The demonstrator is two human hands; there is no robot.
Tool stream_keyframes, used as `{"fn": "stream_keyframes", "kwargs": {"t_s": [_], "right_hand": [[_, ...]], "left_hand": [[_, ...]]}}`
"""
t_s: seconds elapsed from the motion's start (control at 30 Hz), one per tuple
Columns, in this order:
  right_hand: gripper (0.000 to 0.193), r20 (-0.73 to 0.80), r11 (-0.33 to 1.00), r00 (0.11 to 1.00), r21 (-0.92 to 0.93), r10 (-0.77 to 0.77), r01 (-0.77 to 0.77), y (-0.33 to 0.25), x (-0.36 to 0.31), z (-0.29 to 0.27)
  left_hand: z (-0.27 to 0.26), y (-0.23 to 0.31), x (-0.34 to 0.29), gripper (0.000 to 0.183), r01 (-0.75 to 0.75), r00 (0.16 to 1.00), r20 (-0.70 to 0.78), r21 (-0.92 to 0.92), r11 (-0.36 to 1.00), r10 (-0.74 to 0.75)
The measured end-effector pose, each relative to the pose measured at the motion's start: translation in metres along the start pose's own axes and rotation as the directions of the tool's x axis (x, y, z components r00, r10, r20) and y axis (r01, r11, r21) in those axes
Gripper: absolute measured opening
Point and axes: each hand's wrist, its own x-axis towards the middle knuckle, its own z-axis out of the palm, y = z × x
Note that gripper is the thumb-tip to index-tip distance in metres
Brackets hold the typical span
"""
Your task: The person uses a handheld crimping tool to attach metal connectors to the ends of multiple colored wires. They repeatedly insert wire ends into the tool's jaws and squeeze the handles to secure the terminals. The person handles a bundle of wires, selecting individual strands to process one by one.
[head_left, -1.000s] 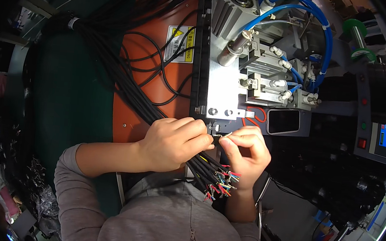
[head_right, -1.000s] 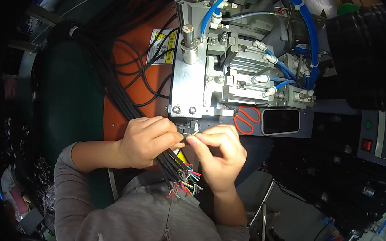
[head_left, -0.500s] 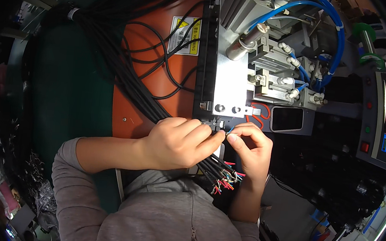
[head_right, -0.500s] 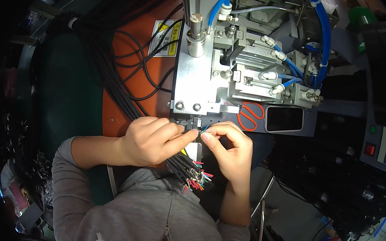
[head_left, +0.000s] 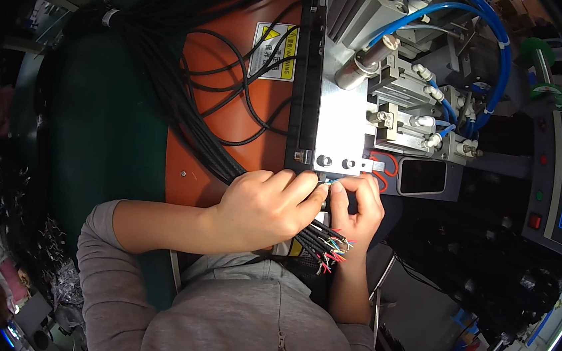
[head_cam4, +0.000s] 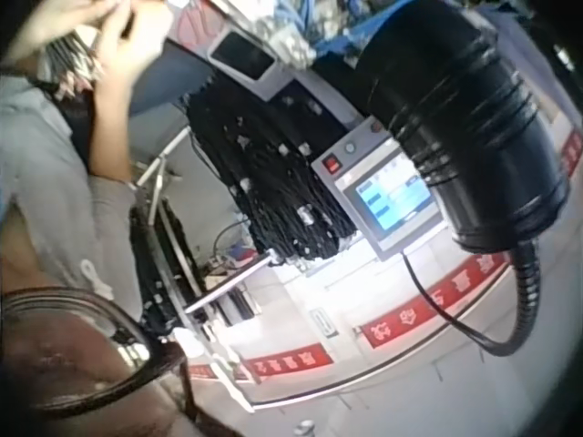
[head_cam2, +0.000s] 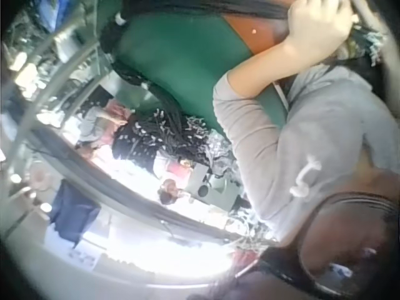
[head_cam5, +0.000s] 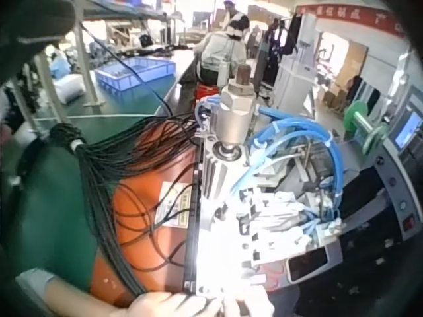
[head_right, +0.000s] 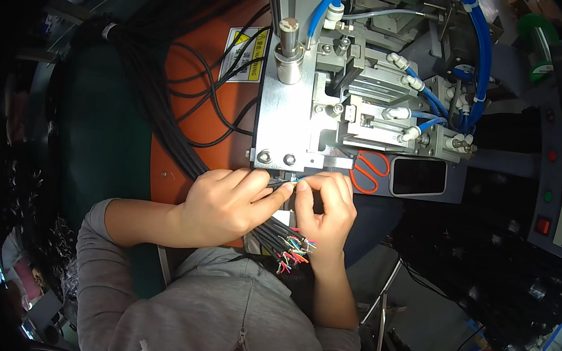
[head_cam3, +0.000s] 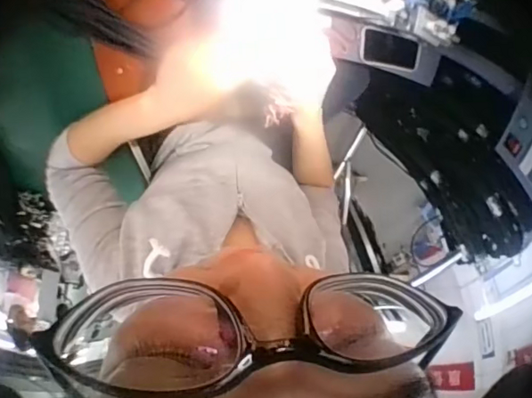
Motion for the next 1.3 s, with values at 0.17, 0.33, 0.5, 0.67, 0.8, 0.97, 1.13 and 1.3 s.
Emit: {"fn": "stream_keyframes", "kwargs": {"t_s": [0.17, 0.33, 0.5, 0.67, 0.8, 0.97, 1.13, 1.3], "right_hand": [[0.008, 0.278, 0.578, 0.852, 0.638, 0.443, -0.509, 0.015, -0.005, 0.006], [0.008, 0.082, 0.819, 0.943, 0.476, 0.322, -0.321, 0.018, -0.009, 0.014], [0.011, 0.017, 0.821, 0.940, 0.482, 0.340, -0.306, 0.014, -0.010, 0.005], [0.025, 0.213, 0.875, 0.916, 0.427, -0.340, 0.225, 0.006, 0.000, -0.022], [0.023, 0.101, 0.873, 0.937, 0.408, -0.333, 0.267, 0.005, -0.002, -0.021], [0.017, -0.048, 0.910, 0.990, 0.391, -0.129, 0.138, -0.002, -0.007, -0.016], [0.021, -0.096, 0.943, 0.964, 0.207, -0.246, 0.261, -0.032, 0.002, -0.011], [0.030, -0.270, 0.853, 0.920, 0.366, -0.285, 0.371, -0.022, 0.003, 0.001]], "left_hand": [[0.003, -0.006, 0.001, 0.024, -0.015, 0.997, -0.071, -0.058, 0.998, 0.011], [0.003, -0.009, 0.004, 0.022, 0.024, 0.999, -0.036, -0.073, 0.997, -0.027], [-0.013, 0.004, -0.004, 0.014, 0.024, 0.992, 0.119, 0.111, 0.994, -0.037], [-0.010, -0.002, -0.002, 0.014, 0.032, 0.996, 0.085, 0.097, 0.995, -0.041], [-0.013, -0.008, 0.004, 0.025, -0.038, 0.999, 0.024, -0.143, 0.989, 0.042], [-0.022, -0.013, 0.012, 0.028, -0.169, 0.969, -0.217, -0.237, 0.957, 0.118], [-0.011, -0.016, 0.002, 0.022, -0.131, 0.980, -0.184, -0.335, 0.933, 0.071], [-0.009, -0.013, 0.006, 0.022, -0.114, 0.953, -0.302, -0.299, 0.947, 0.019]]}}
